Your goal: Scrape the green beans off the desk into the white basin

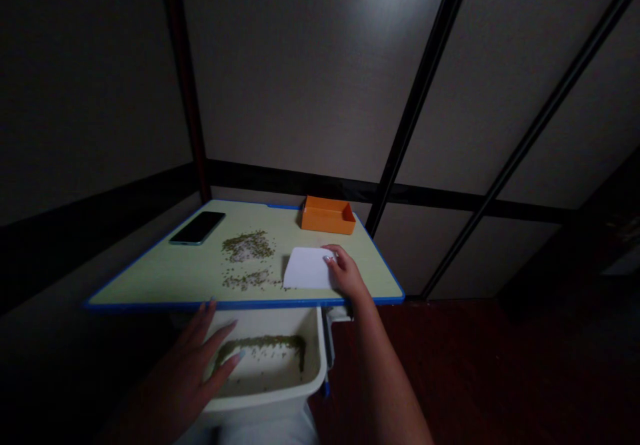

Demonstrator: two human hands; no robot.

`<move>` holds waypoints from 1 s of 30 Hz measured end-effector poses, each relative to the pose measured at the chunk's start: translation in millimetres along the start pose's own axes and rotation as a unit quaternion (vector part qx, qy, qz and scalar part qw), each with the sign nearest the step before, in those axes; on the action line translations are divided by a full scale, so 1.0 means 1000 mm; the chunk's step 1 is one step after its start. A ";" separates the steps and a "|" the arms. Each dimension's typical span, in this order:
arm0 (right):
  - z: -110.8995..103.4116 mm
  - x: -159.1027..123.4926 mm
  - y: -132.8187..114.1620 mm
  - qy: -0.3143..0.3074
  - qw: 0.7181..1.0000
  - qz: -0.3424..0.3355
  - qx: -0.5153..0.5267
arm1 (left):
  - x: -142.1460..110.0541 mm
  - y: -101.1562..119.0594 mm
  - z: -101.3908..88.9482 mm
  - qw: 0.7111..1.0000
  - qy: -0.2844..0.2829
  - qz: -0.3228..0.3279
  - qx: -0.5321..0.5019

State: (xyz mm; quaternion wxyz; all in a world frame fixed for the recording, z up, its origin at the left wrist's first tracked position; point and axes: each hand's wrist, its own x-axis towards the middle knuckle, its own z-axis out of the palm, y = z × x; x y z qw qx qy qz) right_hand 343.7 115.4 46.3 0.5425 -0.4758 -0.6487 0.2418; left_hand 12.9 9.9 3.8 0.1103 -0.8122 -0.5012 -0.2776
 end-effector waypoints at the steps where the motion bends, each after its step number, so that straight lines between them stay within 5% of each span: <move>1: 0.000 0.000 0.000 -0.002 1.000 0.003 0.001 | 0.000 0.000 0.000 1.000 0.000 -0.002 -0.003; 30: -0.002 -0.002 0.003 0.034 0.999 0.024 -0.015 | 0.002 0.003 -0.006 1.000 -0.002 0.010 0.013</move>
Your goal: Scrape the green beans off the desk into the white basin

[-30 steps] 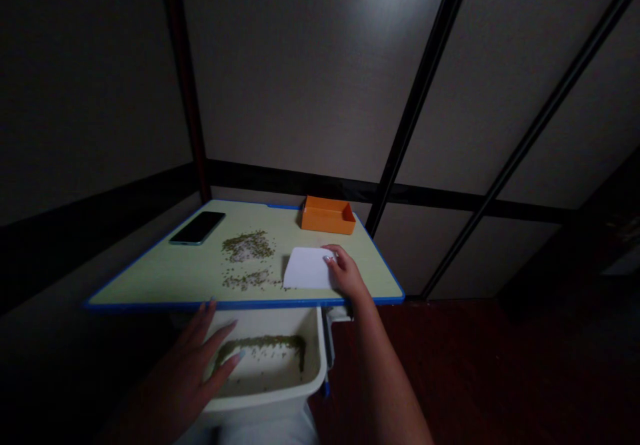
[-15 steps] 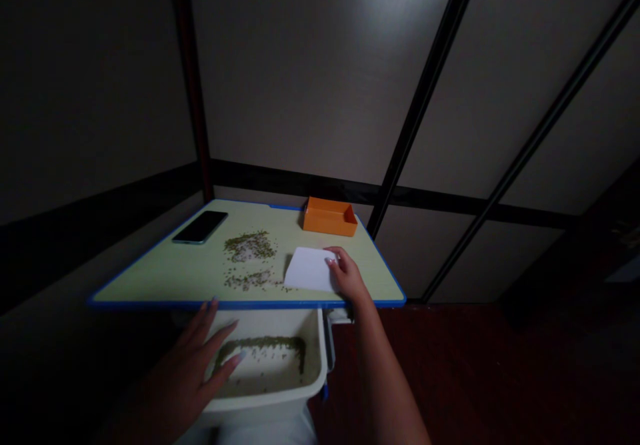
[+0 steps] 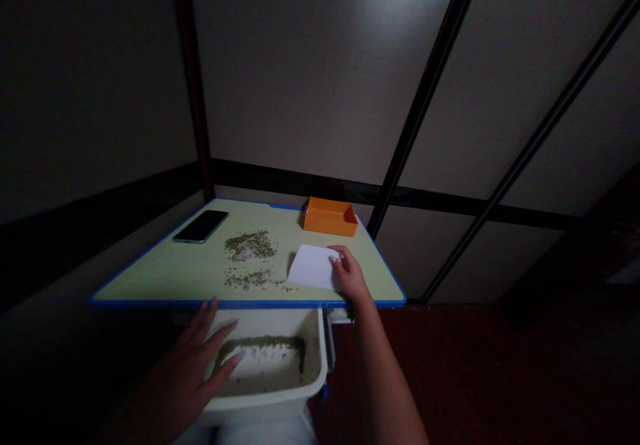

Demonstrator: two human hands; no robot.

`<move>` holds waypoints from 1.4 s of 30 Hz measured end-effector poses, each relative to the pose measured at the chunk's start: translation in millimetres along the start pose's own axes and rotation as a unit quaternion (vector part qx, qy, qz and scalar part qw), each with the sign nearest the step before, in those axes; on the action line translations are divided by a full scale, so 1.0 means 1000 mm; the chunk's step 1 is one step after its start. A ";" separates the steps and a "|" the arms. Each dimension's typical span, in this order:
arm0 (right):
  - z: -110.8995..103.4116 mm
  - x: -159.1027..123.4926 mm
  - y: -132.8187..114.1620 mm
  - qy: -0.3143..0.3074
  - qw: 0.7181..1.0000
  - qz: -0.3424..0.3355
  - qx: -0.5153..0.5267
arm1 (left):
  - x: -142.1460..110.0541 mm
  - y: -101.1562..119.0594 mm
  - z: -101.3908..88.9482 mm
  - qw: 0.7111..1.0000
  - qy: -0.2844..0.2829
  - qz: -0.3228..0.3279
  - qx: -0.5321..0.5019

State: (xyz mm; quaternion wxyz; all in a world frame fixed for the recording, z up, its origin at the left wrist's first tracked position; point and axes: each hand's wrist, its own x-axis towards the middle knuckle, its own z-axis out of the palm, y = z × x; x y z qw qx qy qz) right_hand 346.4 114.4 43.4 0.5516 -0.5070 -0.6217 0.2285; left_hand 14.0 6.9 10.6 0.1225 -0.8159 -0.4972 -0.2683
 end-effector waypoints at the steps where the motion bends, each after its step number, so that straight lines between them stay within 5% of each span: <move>1: 0.000 0.000 0.000 0.006 1.000 0.005 0.012 | 0.000 0.000 0.000 1.000 -0.001 0.000 0.002; 42: 0.005 0.001 -0.002 -0.054 0.991 0.066 0.105 | -0.001 -0.001 0.001 1.000 0.018 0.002 0.003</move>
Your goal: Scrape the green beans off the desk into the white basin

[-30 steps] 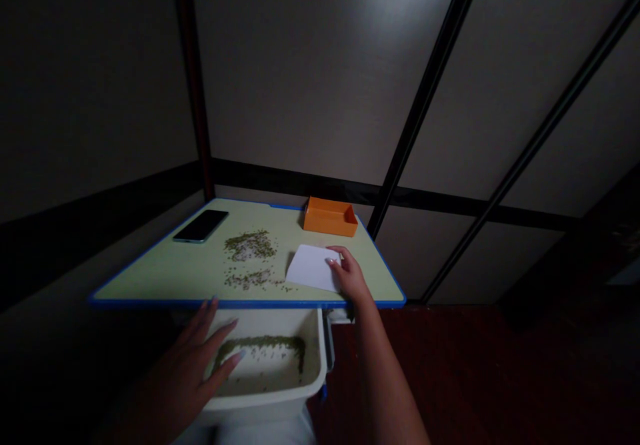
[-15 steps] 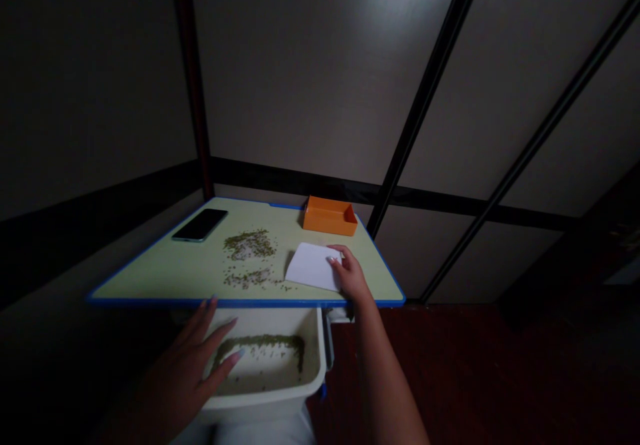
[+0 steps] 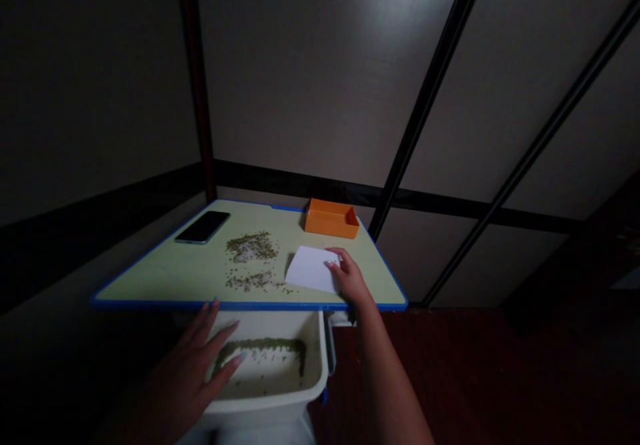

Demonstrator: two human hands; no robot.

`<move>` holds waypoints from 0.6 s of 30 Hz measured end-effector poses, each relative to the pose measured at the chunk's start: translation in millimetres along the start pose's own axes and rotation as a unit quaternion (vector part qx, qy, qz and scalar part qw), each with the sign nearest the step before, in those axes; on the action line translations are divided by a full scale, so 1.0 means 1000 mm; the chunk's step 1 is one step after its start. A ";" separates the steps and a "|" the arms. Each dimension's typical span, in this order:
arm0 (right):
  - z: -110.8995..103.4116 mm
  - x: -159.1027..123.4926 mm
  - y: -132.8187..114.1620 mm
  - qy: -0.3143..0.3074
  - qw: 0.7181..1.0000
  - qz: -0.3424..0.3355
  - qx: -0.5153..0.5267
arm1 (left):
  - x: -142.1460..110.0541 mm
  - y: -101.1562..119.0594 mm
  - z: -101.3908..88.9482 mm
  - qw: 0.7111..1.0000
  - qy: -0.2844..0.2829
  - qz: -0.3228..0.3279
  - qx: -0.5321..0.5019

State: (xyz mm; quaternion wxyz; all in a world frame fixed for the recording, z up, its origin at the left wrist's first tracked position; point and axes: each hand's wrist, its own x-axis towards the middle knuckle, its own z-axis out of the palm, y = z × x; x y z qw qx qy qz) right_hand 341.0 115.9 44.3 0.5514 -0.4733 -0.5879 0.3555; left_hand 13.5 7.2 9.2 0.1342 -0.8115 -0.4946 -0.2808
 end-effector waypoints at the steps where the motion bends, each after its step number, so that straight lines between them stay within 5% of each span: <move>1: 0.000 0.000 0.000 -0.001 1.000 -0.003 0.000 | 0.000 0.000 0.000 1.000 -0.002 -0.001 -0.001; 18: -0.003 -0.003 0.000 0.023 1.000 -0.003 -0.015 | 0.000 0.000 -0.002 1.000 -0.013 -0.004 -0.005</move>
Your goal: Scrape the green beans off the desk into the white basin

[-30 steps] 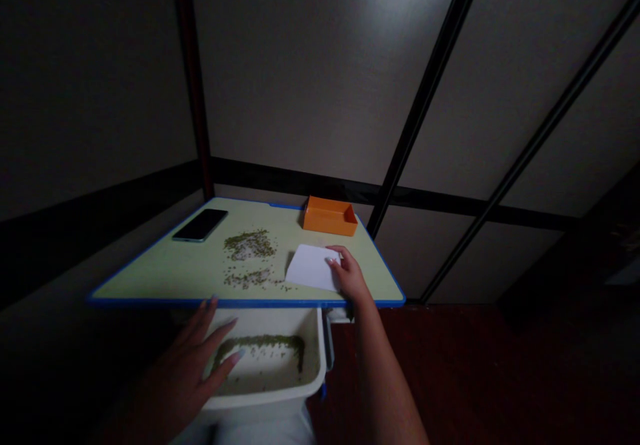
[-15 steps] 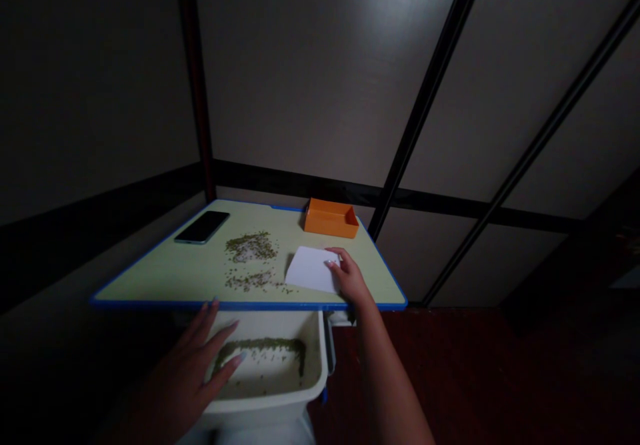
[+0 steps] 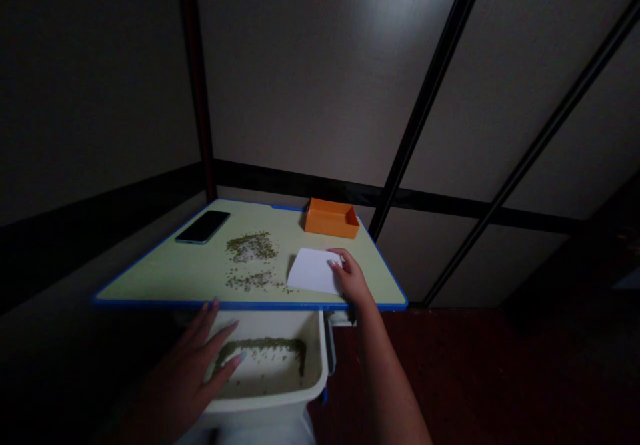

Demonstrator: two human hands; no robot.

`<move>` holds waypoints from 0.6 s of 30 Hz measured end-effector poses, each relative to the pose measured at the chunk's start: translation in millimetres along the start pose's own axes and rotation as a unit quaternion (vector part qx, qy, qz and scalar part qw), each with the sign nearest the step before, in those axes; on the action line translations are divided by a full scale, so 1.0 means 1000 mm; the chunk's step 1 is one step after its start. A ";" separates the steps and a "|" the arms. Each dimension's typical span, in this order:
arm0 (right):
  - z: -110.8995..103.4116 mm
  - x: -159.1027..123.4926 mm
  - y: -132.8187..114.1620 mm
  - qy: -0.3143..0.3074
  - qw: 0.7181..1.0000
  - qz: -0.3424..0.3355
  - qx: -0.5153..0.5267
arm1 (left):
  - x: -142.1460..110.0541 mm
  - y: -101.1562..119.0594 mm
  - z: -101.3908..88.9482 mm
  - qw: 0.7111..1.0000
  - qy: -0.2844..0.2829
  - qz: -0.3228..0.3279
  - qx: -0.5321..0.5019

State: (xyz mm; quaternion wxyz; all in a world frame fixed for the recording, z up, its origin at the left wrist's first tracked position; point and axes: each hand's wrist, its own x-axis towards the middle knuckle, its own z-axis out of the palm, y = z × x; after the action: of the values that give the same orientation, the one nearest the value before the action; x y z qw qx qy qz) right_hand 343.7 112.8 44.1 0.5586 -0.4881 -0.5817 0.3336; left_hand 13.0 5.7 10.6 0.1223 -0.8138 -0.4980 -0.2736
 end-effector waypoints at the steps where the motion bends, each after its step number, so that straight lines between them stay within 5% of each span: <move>1: 0.000 0.000 -0.001 0.003 1.000 -0.001 -0.003 | 0.001 0.001 -0.001 1.000 0.000 0.002 0.003; 18: 0.001 0.001 -0.001 -0.029 0.999 0.003 0.013 | 0.000 0.000 0.001 1.000 -0.007 -0.010 -0.017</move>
State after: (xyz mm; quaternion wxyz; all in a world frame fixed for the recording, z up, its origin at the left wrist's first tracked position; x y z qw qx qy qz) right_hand 342.4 113.4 45.3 0.5467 -0.4729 -0.5919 0.3566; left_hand 13.9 6.4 9.7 0.1018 -0.8126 -0.5022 -0.2778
